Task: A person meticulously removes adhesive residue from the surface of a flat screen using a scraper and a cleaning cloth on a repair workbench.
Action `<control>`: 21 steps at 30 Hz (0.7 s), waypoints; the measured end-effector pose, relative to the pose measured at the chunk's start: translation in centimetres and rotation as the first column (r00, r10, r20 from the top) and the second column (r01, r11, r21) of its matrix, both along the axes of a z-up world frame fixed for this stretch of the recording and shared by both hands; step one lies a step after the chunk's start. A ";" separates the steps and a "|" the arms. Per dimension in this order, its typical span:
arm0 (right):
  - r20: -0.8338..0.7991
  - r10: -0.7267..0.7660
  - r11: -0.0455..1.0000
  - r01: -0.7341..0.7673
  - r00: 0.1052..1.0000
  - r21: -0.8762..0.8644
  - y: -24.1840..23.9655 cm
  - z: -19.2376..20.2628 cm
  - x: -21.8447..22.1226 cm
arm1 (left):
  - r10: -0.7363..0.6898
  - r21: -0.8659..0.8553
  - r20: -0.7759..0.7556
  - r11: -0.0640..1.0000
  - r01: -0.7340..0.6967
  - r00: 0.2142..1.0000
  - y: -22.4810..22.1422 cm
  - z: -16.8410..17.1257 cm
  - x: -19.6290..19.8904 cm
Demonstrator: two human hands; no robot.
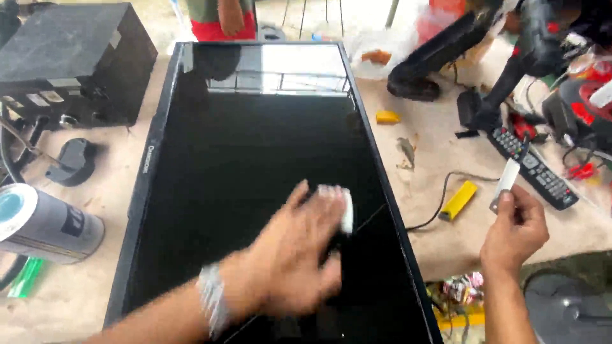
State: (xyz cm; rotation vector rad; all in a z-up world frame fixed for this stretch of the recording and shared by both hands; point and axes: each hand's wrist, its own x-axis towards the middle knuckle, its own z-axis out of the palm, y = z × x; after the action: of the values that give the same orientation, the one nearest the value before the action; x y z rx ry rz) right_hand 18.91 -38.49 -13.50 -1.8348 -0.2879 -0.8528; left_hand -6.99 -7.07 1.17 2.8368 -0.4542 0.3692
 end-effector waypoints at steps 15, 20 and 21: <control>-0.139 0.030 0.998 -0.022 0.990 0.058 1.0 1.6 -1.3 | -0.075 -0.261 0.012 0.962 0.075 0.997 -1.8 0.0 -4.0; -0.142 0.077 0.996 -0.069 0.987 0.063 1.6 2.3 -1.7 | 0.064 -0.063 0.042 0.996 -0.062 0.997 0.8 -1.5 -1.6; -0.151 0.077 0.996 -0.069 0.986 0.061 1.7 2.4 -1.7 | 0.151 0.005 0.081 0.988 -0.152 0.985 1.9 -1.1 0.5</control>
State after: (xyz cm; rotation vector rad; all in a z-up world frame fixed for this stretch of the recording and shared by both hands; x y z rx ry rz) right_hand 17.17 -36.80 -11.09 -1.8154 -0.2301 -0.6592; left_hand -6.50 -5.22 0.11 2.8842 -0.2570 0.5132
